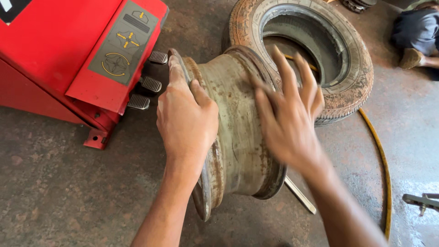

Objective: The person scrubs the surface of a metal wheel rim using a blue abrasive pad. They rotate the rim by hand to access different areas while scrubbing the outer face and edges.

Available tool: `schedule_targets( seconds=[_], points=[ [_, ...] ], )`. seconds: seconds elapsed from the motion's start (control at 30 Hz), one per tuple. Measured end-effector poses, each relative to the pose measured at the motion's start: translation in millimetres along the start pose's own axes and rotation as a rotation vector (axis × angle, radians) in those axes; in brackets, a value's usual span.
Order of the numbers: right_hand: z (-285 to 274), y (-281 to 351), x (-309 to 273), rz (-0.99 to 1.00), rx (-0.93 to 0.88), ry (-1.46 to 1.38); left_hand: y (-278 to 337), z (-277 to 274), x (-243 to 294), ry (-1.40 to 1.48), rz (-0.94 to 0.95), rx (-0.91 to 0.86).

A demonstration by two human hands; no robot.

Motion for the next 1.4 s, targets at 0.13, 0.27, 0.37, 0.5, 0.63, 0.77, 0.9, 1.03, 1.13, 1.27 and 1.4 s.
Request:
schedule_targets(
  seconds=[0.13, 0.27, 0.37, 0.5, 0.63, 0.77, 0.9, 1.03, 1.13, 1.27, 1.4],
  points=[
    [12.7, -68.0, 12.1, 0.08, -0.179, -0.041, -10.8, -3.7, 4.0, -0.029, 0.035, 0.028],
    [-15.1, -1.7, -9.1, -0.1, -0.012, 0.051, -18.7, 1.3, 1.8, -0.031, 0.044, 0.018],
    [-9.9, -17.8, -1.8, -0.113, 0.0, 0.057, -13.3, 3.9, -3.3, -0.008, 0.057, 0.032],
    [24.2, -104.9, 8.5, 0.024, -0.283, 0.009, -18.0, -0.8, 2.5, -0.028, 0.05, 0.029],
    [-2.5, -31.6, -1.0, -0.102, -0.065, -0.006, -29.8, 3.3, -3.9, -0.052, -0.022, -0.031],
    [-12.8, -2.4, -10.2, -0.186, 0.014, 0.006, -28.1, 9.2, -3.9, -0.025, 0.021, 0.009],
    [17.7, -89.1, 3.2, -0.151, -0.19, -0.017, -37.0, 5.8, -2.3, -0.075, 0.041, 0.028],
    [6.0, -29.1, 9.4, -0.073, -0.089, -0.049, -57.4, 10.6, -4.5, -0.046, -0.033, -0.03],
    [-7.0, 26.4, -14.5, -0.11, 0.113, 0.069, -63.0, 17.8, -7.6, -0.04, -0.05, -0.043],
    [9.0, -56.3, 1.4, -0.088, -0.052, 0.027, -65.7, 13.6, -6.1, -0.081, 0.049, 0.028],
    [-1.8, -41.0, -1.3, -0.15, -0.005, -0.03, -74.0, 15.8, -8.7, -0.071, -0.035, -0.011]
  ],
)
Point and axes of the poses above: each hand's wrist, its own y-axis away from the middle knuckle, its own z-axis out of the palm, x = y × z, the point moved 7 cm from there along -y, towards the middle knuckle, and after that the axes turned 1 degree about y, right-handed, at the moved point
